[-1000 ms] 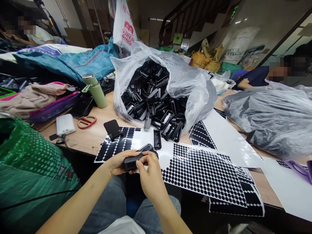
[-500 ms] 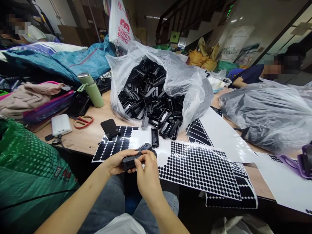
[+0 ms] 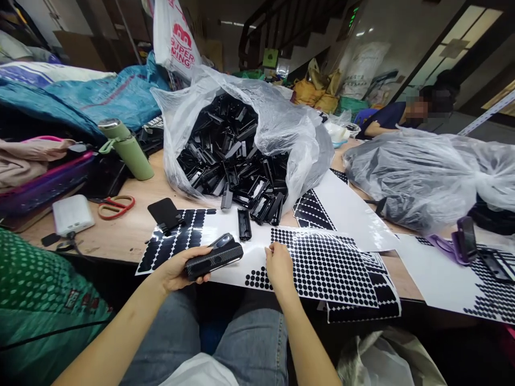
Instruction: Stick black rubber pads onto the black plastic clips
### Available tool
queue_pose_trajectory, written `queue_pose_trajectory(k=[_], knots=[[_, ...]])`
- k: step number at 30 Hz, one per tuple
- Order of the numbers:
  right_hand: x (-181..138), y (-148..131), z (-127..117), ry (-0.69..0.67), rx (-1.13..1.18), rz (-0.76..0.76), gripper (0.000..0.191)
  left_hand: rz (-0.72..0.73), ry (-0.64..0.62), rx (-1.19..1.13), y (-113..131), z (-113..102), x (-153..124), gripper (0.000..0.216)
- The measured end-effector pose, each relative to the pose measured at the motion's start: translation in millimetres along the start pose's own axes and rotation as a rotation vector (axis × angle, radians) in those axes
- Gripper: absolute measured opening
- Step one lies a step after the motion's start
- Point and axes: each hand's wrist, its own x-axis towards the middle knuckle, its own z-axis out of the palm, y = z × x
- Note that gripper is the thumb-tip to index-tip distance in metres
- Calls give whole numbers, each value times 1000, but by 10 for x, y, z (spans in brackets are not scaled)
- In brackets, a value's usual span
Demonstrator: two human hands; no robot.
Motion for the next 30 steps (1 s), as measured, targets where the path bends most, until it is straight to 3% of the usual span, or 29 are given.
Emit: queue_pose_trajectory(k=[3, 7, 10, 14, 18, 30], knots=[[167, 237, 14, -96, -114, 28, 10, -38, -25, -18, 12, -5, 17, 25], [173, 260, 2, -111, -99, 27, 12, -72, -73, -60, 32, -24, 27, 28], [38, 84, -107, -103, 16, -22, 13, -103, -107, -98, 48, -50, 18, 31], [-298, -410, -265, -163, 471, -152, 18, -120, -113, -105, 41, -49, 9, 30], [-542, -829, -267, -229, 552, -231, 18, -94, -34, -95, 4, -13, 2, 25], [-635, -879, -140, -135, 478, -210, 16, -58, -34, -72, -58, 7, -96, 21]])
